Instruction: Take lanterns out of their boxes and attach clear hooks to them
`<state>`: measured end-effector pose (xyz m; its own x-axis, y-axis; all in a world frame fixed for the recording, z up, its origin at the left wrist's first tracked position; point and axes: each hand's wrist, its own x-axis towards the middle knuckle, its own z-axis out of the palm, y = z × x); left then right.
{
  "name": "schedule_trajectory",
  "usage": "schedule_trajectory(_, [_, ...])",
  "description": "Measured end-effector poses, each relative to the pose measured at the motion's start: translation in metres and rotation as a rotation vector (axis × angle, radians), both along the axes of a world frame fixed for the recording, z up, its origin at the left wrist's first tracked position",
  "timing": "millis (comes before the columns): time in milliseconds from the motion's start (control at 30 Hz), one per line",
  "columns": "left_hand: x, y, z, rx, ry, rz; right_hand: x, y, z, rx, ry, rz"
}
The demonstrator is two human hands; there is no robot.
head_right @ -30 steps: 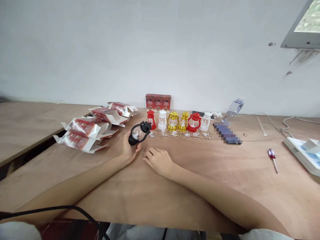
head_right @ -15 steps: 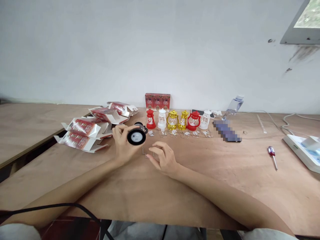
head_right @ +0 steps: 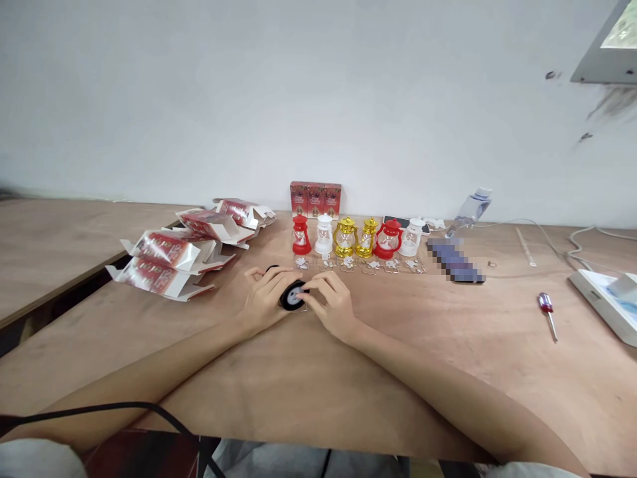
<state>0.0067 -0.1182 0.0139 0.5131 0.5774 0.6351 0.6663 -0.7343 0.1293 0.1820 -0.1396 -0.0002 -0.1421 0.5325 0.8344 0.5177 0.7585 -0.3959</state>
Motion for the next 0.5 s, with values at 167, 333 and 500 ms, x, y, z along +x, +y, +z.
schedule_trajectory(167, [-0.001,0.001,-0.001,0.053,-0.002,0.010,-0.001,0.001,0.000,0.039,-0.068,-0.030])
schedule_trajectory(333, [-0.001,-0.001,0.001,0.098,-0.039,0.016,0.000,0.006,0.001,0.239,-0.247,-0.100])
schedule_trajectory(500, [-0.002,0.003,0.002,0.112,0.000,0.060,-0.003,0.013,0.003,0.285,-0.372,-0.167])
